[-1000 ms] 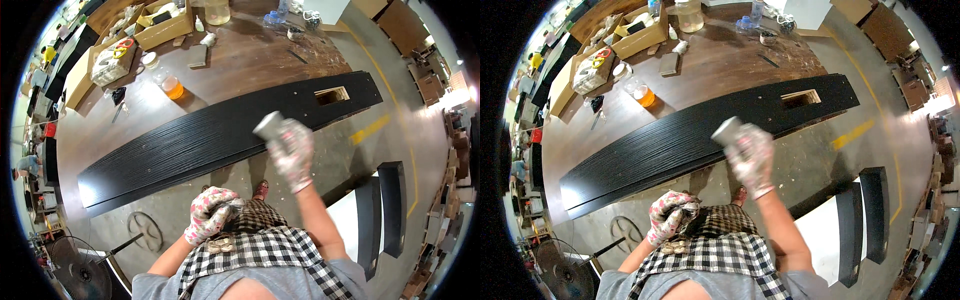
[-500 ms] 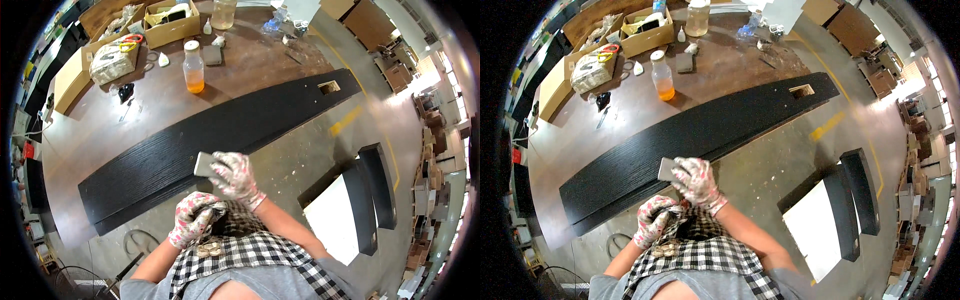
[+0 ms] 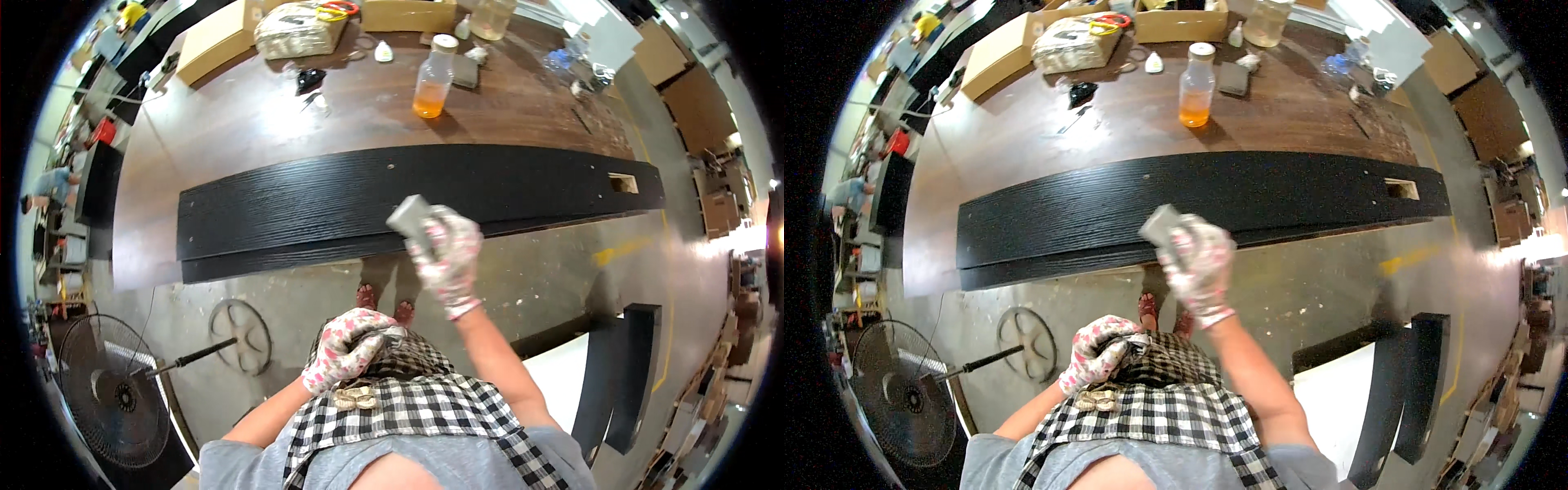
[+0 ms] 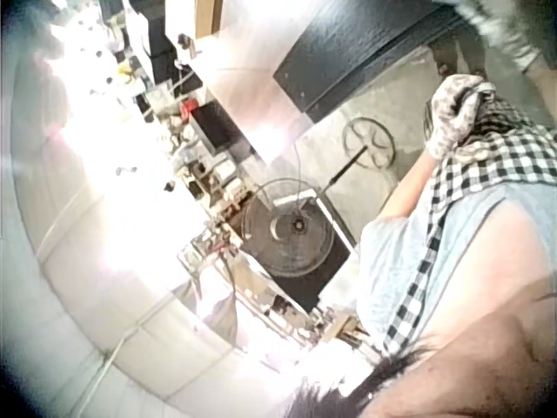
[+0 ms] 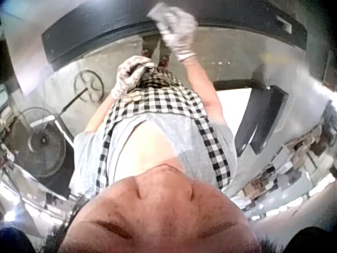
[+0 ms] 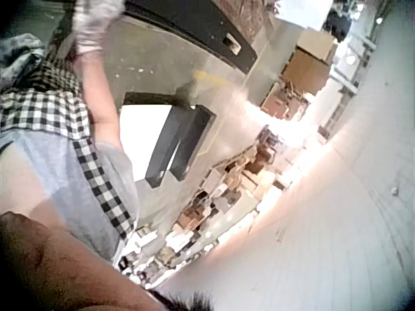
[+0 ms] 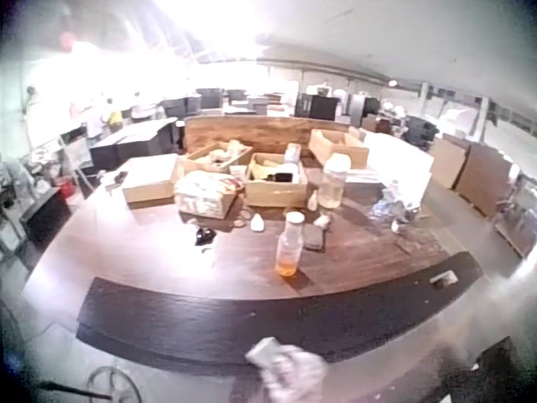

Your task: Cleaning and polishing black wooden furniture panels using a liquid solution and a cloth/rag.

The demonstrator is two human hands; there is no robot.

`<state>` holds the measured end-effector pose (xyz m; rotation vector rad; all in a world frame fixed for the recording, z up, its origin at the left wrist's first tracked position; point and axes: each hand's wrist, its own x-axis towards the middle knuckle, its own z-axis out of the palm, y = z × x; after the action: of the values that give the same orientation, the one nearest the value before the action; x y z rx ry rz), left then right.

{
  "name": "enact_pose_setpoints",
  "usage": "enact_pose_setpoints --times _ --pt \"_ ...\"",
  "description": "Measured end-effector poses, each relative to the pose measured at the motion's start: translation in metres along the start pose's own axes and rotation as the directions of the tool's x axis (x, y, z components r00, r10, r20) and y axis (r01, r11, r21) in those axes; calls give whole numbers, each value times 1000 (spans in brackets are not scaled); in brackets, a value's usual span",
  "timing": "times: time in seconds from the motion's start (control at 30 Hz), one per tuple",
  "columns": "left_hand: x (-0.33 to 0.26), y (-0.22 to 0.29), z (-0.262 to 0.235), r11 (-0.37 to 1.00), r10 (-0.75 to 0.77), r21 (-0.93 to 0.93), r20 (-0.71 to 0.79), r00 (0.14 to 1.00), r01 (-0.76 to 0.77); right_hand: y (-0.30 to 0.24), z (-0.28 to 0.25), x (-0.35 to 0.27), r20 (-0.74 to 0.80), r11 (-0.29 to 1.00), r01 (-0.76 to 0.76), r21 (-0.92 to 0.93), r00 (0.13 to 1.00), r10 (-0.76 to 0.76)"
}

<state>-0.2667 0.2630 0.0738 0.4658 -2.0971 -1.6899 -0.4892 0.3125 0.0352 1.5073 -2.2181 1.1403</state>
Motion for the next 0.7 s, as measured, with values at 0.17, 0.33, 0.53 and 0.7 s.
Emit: enact_pose_setpoints --times 0.17,0.33,0.53,0.7 --pt "-17 -4 -15 998 -43 -45 -70 997 40 -40 31 7 18 976 168 141 985 -172" --pt "-30 -25 -46 998 -13 -68 -86 996 7 24 -5 9 -97 994 -41 -100 995 32" --pt "-43 -37 -111 996 -12 -84 -31 999 9 -77 65 0 26 990 140 -32 990 -139" --pt "-72 -54 -157 997 -34 -67 -43 998 32 -176 133 8 105 961 228 155 964 -246"
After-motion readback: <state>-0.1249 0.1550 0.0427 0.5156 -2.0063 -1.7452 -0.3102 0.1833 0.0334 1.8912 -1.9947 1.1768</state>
